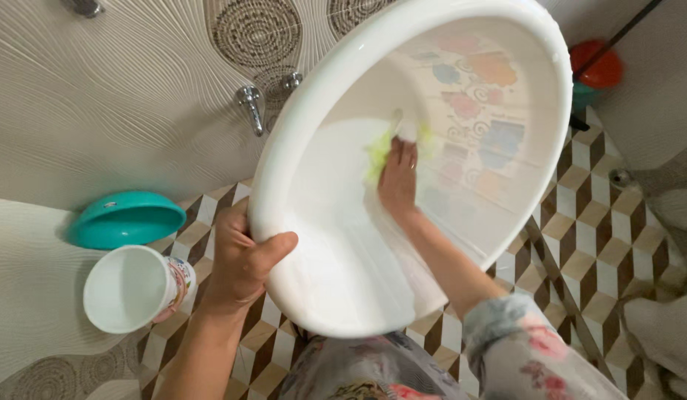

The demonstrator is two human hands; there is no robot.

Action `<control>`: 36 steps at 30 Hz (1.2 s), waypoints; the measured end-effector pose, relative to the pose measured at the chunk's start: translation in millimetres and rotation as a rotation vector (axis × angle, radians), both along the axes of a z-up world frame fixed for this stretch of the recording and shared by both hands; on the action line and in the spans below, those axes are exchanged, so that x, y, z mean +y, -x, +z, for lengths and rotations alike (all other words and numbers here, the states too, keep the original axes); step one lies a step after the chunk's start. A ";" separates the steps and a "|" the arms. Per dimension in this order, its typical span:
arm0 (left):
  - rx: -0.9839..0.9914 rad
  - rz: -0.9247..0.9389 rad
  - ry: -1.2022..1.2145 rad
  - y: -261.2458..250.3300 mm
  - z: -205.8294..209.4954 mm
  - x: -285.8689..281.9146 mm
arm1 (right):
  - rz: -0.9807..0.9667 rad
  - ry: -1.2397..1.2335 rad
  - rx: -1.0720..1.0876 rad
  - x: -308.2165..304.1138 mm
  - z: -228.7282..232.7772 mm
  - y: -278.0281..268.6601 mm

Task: The person scrubs the inside and outside of a white plastic bucket with a yellow sponge. They rinse the bucket under a running tap and then wipe the exterior with a cloth.

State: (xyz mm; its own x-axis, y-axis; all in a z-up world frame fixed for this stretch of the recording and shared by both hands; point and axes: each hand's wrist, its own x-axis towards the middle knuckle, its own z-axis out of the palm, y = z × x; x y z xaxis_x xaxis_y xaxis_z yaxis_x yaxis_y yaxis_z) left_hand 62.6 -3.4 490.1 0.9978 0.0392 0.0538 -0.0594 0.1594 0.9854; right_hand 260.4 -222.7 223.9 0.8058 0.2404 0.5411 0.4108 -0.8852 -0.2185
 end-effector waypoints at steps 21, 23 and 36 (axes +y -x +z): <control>0.036 -0.020 0.031 2.6 -14.1 -9.7 | 0.284 -0.102 -0.021 30.7 33.1 -19.2; 0.033 -0.030 0.018 10.5 -12.9 -6.2 | 0.082 -0.270 0.048 17.2 35.9 -26.5; 0.011 -0.013 -0.023 12.1 8.2 -13.7 | 0.055 0.464 0.049 -36.1 38.4 -29.7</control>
State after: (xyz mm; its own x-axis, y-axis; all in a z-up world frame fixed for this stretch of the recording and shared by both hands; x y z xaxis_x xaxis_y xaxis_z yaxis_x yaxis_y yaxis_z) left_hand 50.5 -17.1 498.3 0.9987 0.0250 0.0435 -0.0465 0.1375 0.9894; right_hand 290.2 -258.8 262.3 0.8072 0.4909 0.3278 0.4587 -0.8712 0.1751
